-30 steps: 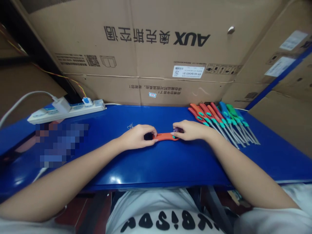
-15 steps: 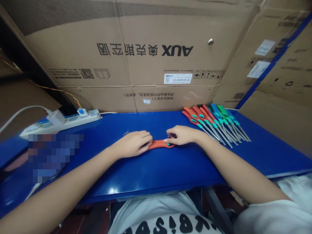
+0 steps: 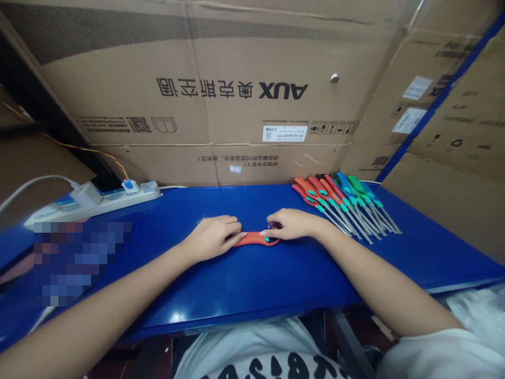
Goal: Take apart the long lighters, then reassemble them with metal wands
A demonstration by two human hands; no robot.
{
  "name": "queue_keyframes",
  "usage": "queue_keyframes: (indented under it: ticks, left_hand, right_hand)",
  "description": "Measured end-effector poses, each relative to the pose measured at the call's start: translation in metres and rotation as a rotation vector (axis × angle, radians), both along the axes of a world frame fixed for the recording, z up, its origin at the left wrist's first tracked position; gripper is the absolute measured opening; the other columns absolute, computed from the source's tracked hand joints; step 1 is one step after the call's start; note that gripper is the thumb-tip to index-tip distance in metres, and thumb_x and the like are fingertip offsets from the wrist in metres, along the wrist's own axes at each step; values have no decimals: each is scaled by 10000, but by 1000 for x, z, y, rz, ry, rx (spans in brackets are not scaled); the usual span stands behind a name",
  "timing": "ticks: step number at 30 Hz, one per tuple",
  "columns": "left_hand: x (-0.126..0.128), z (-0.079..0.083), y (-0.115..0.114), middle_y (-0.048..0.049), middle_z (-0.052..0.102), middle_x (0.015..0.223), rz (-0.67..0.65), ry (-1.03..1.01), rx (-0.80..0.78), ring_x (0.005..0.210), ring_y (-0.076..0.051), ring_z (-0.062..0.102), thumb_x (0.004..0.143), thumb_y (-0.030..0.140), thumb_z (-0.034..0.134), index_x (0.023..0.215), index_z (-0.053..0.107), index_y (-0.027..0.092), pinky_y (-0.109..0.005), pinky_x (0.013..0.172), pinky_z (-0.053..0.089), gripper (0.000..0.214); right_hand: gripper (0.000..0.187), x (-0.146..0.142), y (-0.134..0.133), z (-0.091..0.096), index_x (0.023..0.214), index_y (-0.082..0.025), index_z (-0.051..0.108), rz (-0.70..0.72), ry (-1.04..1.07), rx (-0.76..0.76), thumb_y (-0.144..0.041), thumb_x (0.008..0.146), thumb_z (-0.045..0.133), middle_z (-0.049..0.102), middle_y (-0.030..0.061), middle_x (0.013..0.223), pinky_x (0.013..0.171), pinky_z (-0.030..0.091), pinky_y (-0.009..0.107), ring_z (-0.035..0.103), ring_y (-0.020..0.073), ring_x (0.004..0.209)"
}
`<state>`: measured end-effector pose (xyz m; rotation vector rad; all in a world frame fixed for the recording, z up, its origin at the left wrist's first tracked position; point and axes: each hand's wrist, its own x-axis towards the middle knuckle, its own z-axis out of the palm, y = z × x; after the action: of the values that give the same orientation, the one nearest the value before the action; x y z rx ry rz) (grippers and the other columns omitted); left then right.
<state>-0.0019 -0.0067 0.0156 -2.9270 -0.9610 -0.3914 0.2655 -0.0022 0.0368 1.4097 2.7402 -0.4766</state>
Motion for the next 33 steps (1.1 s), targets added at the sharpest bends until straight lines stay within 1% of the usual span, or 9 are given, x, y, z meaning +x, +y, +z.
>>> queue_keyframes:
  ticks: [4,9,12,16,19,22,25,29,33]
  left_hand:
    - [0,0,-2,-4,565,746,12,-14,-8,696,-154,539,1021,400,425,707,516,196,-289,568,304,385]
    - [-3,2,-3,14,591,783,6,-27,-130,628,-135,506,894,236,517,759,535,201,-274,567,309,141]
    - [-3,1,-1,8,605,760,27,-32,-165,614,-135,521,942,253,463,741,550,197,-273,566,302,226]
    - [-3,2,0,-5,599,735,52,-6,-109,621,-144,538,1011,362,405,707,533,195,-279,553,269,370]
    - [-3,3,0,-2,616,795,65,-15,-75,647,-146,549,1012,378,426,794,546,208,-271,557,280,301]
    - [-3,4,-2,-1,614,832,27,6,-64,683,-150,566,1035,374,389,858,551,217,-269,575,309,287]
    - [-3,6,-3,-1,608,832,-16,25,-73,696,-154,573,1028,351,394,842,540,214,-273,593,331,273]
    - [-5,9,-5,14,632,834,-34,12,-155,678,-153,566,928,215,478,843,518,218,-273,607,347,94]
    - [-4,6,-5,6,642,796,3,12,-174,625,-155,549,961,256,439,818,522,216,-278,587,330,170]
  right_hand:
    - [519,0,1,-1,781,-197,582,4,15,6,-684,927,477,632,17,708,556,256,261,467,129,592]
    - [520,-1,1,-1,775,-194,588,0,13,14,-681,924,485,635,20,709,558,260,256,474,129,600]
    - [516,-1,0,0,790,-195,600,-8,12,3,-682,922,489,642,22,721,563,266,256,481,132,607]
    - [547,-1,-1,1,784,-196,597,-4,16,6,-706,925,457,635,20,713,559,264,261,462,131,593]
    - [542,-1,-2,2,792,-196,606,8,11,15,-696,935,449,638,23,712,561,267,262,463,134,595]
    - [527,-1,-1,1,807,-198,617,4,7,18,-683,938,456,650,27,726,563,268,264,474,138,602]
    - [558,-1,-1,0,796,-200,618,6,12,16,-710,932,436,655,31,732,562,269,267,484,142,608]
    - [552,0,1,-1,790,-203,602,2,28,3,-722,913,461,659,30,748,558,280,258,488,141,613]
    - [547,0,1,-3,793,-207,590,-12,32,14,-735,894,487,658,23,750,551,280,253,482,138,606]
